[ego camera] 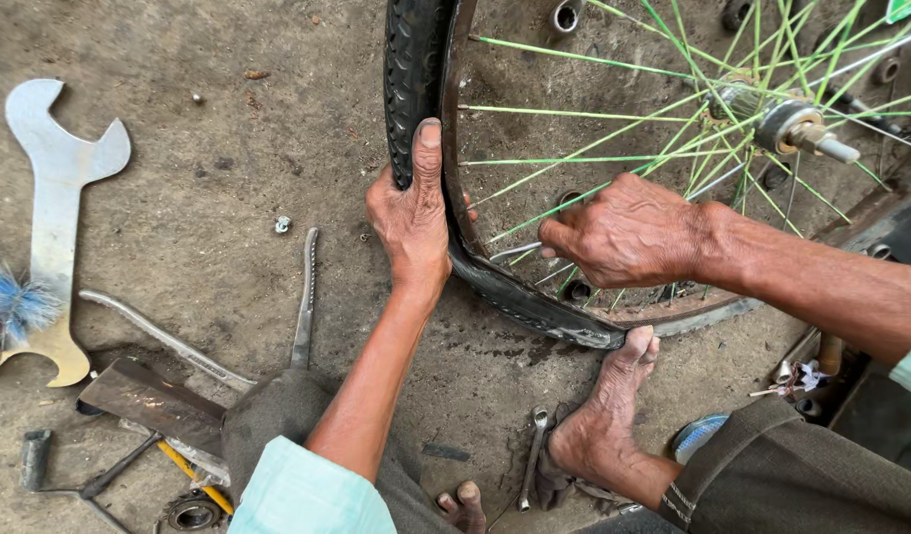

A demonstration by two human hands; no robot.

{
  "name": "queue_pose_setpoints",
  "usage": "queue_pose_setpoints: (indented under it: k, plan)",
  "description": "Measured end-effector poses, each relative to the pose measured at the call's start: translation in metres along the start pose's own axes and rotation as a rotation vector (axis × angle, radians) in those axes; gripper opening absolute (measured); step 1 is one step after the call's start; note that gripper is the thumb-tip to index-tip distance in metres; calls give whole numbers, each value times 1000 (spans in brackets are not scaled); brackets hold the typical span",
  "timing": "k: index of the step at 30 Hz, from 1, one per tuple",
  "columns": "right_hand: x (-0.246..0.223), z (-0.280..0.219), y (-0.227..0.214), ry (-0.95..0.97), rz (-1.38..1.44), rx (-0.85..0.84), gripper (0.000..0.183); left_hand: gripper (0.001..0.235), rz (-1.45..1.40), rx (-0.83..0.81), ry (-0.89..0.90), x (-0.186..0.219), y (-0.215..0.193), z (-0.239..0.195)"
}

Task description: The person removes a bicycle tire from the rim using a tire lever and their hands. They work around the circumference of the wheel, prying the tire bead over the rim edge until the tire is fully detached.

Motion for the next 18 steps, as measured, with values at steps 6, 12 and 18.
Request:
queue_pose_setpoints:
  k: [6, 12, 18]
  plan:
    - [9, 1, 11, -1, -28, -29, 24, 57, 18, -24, 8, -1, 0, 1]
    - [10, 0, 12, -33, -33, 5, 23, 57, 28, -17, -11, -1, 0, 2]
    - [9, 6, 16, -111, -25, 29, 29, 56, -27, -20, 8, -5, 1, 3]
Point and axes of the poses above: each hand's wrist, its own z-axis towards the middle knuckle, its own y-axis out of the palm, x = y × z, the point moved 5 cm from there along z, towards the middle knuckle, and after that the axes turned 8 degrees about z, right-handed, at the moved point
